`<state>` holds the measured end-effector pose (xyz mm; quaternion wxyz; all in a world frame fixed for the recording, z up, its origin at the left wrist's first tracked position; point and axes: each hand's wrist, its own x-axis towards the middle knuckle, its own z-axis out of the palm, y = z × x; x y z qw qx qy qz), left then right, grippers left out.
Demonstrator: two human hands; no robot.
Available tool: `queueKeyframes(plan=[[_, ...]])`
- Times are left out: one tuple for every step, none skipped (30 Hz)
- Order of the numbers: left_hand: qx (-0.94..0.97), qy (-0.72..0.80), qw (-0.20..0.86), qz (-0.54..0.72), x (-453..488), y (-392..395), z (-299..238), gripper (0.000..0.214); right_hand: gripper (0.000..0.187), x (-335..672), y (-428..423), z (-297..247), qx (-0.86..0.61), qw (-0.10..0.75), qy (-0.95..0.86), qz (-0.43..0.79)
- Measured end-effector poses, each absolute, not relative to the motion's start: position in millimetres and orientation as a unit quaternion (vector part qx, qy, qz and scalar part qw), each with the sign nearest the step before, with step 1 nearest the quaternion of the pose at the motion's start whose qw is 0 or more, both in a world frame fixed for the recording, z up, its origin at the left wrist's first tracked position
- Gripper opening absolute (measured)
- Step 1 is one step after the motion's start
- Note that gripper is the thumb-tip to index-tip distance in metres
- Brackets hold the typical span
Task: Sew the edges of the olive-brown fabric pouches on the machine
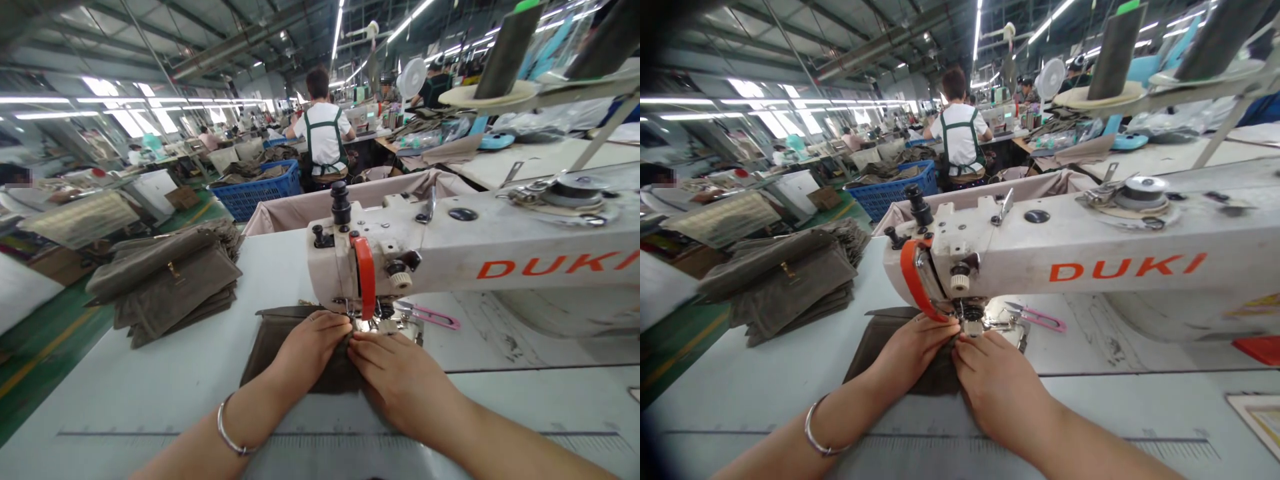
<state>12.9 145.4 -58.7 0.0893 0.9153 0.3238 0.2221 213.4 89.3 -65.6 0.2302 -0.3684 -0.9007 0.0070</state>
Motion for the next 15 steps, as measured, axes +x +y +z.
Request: queueKeyframes(plan=[[0.916, 0.323, 0.092, 0.219, 13, 146, -59, 0.025, 0.031, 213, 89, -66, -0.369, 0.228, -0.901, 0.006], [0.915, 0.326, 0.095, 0.215, 13, 147, -59, 0.025, 0.031, 213, 89, -66, -0.369, 0.227, -0.901, 0.006], [0.914, 0.331, 0.099, 0.21, 13, 147, -58, 0.025, 0.031, 212, 89, -65, -0.367, 0.227, -0.902, 0.006], [0.913, 0.337, 0.101, 0.206, 14, 147, -57, 0.024, 0.031, 212, 88, -65, -0.366, 0.228, -0.902, 0.007], [0.912, 0.341, 0.102, 0.202, 15, 146, -56, 0.024, 0.032, 213, 88, -65, -0.365, 0.228, -0.903, 0.007], [0.912, 0.343, 0.102, 0.198, 16, 145, -55, 0.024, 0.032, 213, 88, -65, -0.365, 0.228, -0.903, 0.006], [0.913, 0.345, 0.101, 0.195, 17, 144, -54, 0.023, 0.033, 213, 89, -65, -0.366, 0.226, -0.903, 0.005], [0.913, 0.347, 0.1, 0.191, 18, 144, -52, 0.023, 0.033, 214, 89, -65, -0.367, 0.224, -0.903, 0.004], [0.913, 0.349, 0.098, 0.187, 19, 143, -51, 0.023, 0.034, 214, 90, -65, -0.369, 0.221, -0.903, 0.003], [0.912, 0.353, 0.097, 0.183, 20, 143, -49, 0.023, 0.034, 215, 90, -66, -0.371, 0.217, -0.903, 0.002], [0.912, 0.356, 0.097, 0.178, 21, 142, -48, 0.023, 0.034, 215, 91, -66, -0.373, 0.212, -0.903, 0.002], [0.913, 0.358, 0.097, 0.173, 21, 142, -48, 0.023, 0.034, 215, 91, -67, -0.373, 0.21, -0.904, 0.004], [0.912, 0.36, 0.098, 0.169, 21, 142, -48, 0.023, 0.034, 215, 91, -68, -0.37, 0.21, -0.905, 0.006], [0.912, 0.362, 0.101, 0.166, 21, 141, -48, 0.023, 0.034, 214, 91, -70, -0.367, 0.212, -0.906, 0.007], [0.911, 0.364, 0.105, 0.165, 21, 141, -48, 0.022, 0.034, 213, 91, -71, -0.364, 0.216, -0.906, 0.009]])
